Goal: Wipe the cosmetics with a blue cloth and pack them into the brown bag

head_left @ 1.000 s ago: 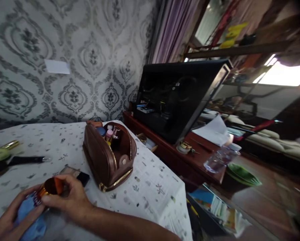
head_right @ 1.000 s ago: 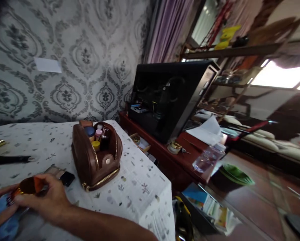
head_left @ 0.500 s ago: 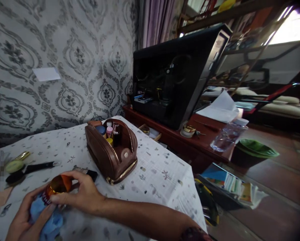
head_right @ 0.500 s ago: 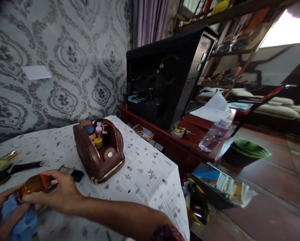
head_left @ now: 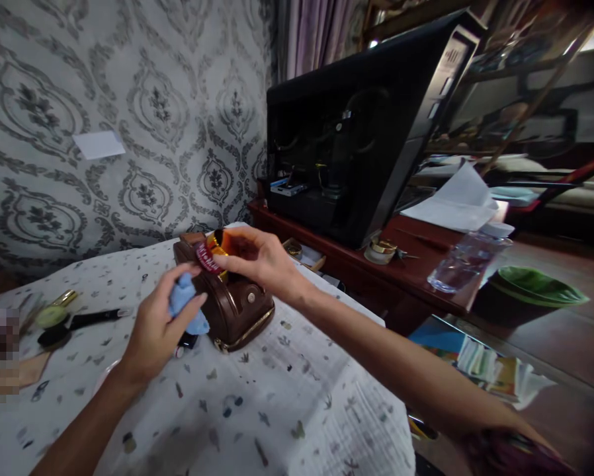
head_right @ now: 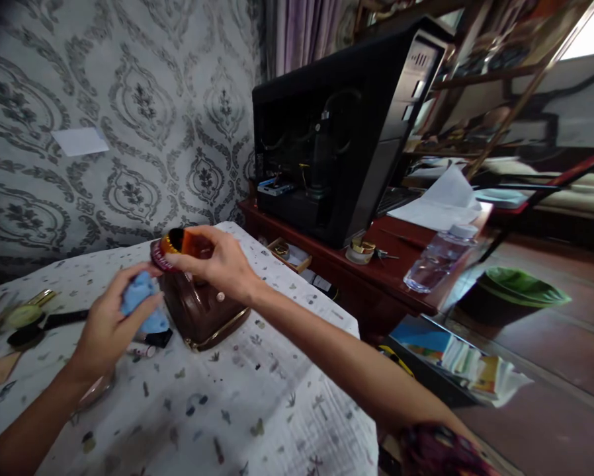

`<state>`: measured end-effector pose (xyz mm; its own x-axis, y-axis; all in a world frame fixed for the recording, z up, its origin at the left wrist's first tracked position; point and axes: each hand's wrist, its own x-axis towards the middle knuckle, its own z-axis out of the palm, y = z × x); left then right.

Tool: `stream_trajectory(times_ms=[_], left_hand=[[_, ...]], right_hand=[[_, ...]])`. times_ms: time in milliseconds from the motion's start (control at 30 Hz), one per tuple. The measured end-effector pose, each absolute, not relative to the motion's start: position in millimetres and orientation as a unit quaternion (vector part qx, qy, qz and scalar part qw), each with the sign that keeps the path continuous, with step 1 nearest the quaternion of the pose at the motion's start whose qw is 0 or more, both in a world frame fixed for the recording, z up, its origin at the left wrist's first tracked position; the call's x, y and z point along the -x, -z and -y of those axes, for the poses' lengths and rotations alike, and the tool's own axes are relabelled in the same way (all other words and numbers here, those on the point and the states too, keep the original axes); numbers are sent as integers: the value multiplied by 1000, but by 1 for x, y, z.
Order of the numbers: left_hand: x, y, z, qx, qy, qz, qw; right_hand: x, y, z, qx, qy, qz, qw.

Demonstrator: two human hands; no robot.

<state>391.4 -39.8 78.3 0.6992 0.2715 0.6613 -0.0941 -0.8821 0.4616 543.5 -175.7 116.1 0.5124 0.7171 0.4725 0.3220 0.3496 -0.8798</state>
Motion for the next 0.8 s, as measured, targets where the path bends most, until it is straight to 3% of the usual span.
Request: stream_trajectory(times_ms=[133,300,567,800], left_hand=[[-403,-64,37,-947,-306,91,39],[-397,-54,44,-955,-264,74,-115],[-394,-41,51,-942,-307,56,-127],[-393,-35,50,-938,-323,49,-117]], right_hand=[[-571,-116,184,674,-45,483,558],[-573,-117,181,778,14,530,336],[-578,-115,141,834,-55,547,45],[-582,-98,109,858,-99,503,-15]])
